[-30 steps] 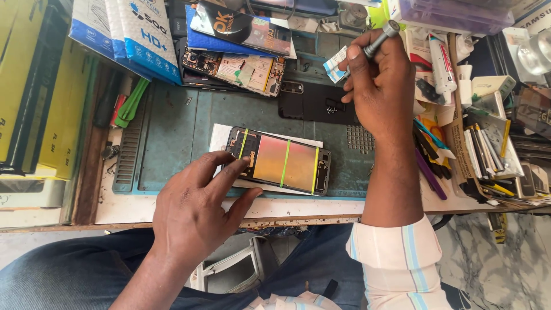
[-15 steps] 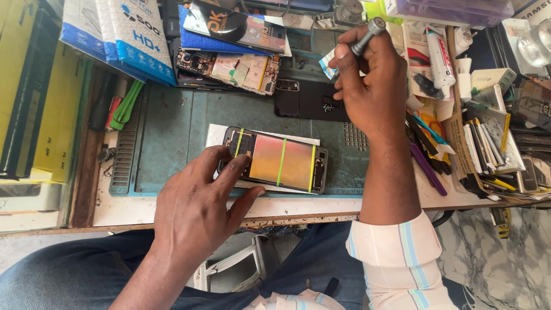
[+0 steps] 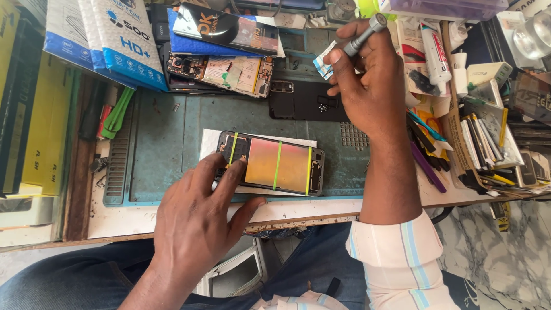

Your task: The person aligns and secures a smartphone screen to the chassis, then wraps a rubber band around the device to hold it in place. They use a precision screwdriver to tighten screws along the top edge of the phone.

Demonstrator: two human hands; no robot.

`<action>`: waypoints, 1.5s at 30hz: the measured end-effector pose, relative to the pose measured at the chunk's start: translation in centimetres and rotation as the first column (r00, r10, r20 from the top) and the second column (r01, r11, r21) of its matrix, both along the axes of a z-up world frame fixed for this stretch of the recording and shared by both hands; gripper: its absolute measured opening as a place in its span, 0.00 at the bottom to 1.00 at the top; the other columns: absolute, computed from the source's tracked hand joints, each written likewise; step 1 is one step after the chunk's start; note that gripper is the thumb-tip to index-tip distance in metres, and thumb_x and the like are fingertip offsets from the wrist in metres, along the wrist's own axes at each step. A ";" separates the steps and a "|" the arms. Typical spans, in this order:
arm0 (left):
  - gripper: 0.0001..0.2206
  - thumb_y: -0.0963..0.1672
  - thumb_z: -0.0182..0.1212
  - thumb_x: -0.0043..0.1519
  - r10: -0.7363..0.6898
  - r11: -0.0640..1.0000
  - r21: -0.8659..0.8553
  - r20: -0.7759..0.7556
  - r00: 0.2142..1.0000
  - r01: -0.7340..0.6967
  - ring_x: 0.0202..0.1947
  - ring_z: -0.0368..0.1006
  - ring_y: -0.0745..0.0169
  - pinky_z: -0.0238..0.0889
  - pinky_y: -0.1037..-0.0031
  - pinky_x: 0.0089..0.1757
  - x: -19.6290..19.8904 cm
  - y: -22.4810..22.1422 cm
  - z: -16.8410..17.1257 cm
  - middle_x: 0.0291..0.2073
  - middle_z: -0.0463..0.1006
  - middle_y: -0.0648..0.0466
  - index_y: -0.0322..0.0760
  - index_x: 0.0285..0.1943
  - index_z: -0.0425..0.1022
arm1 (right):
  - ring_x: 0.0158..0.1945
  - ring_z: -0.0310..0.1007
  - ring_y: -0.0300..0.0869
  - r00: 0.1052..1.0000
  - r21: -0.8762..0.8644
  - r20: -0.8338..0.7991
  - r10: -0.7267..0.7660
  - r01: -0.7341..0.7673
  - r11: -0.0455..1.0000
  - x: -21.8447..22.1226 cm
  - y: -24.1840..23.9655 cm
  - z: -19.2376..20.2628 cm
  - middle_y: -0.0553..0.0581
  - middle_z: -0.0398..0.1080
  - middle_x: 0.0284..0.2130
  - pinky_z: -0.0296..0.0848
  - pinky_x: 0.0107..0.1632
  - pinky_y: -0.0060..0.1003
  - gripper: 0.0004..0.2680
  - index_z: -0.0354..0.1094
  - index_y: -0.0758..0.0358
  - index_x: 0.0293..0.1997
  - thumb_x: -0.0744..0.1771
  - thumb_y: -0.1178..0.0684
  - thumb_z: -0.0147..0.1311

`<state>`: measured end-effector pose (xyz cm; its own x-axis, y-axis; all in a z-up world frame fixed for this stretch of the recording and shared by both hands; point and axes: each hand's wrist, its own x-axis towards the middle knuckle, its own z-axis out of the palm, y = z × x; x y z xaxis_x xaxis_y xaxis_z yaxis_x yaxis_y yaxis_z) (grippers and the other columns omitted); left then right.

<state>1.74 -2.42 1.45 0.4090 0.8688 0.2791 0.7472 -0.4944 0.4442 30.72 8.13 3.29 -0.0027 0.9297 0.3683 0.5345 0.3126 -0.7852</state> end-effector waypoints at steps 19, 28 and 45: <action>0.24 0.52 0.69 0.57 -0.022 1.000 -0.006 0.156 0.988 0.024 0.38 0.72 0.49 0.64 0.60 0.36 -1.0 0.2 -0.3 0.51 0.74 0.44 0.37 0.59 0.77 | 0.51 0.80 0.40 0.815 -0.236 -0.298 0.496 -0.567 0.789 -7.2 -3.3 -1.5 0.63 0.76 0.46 0.82 0.51 0.32 0.17 0.49 0.61 0.60 0.70 0.59 0.60; 0.25 0.52 0.69 0.56 -0.043 0.995 -0.082 0.148 0.988 0.055 0.36 0.72 0.51 0.62 0.61 0.32 -1.0 0.7 -0.5 0.49 0.74 0.44 0.36 0.59 0.76 | 0.47 0.79 0.36 0.850 -0.300 -0.244 0.466 -0.523 0.798 -7.5 -3.5 -1.3 0.61 0.77 0.43 0.81 0.46 0.29 0.16 0.51 0.62 0.56 0.69 0.62 0.61; 0.25 0.51 0.70 0.56 -0.036 0.998 -0.046 0.176 0.984 0.045 0.37 0.72 0.50 0.62 0.61 0.34 -1.0 0.5 -0.3 0.51 0.74 0.42 0.34 0.58 0.77 | 0.46 0.80 0.36 0.860 -0.298 -0.214 0.463 -0.509 0.808 -7.4 -3.2 -1.1 0.59 0.77 0.42 0.82 0.45 0.28 0.14 0.51 0.62 0.54 0.70 0.59 0.59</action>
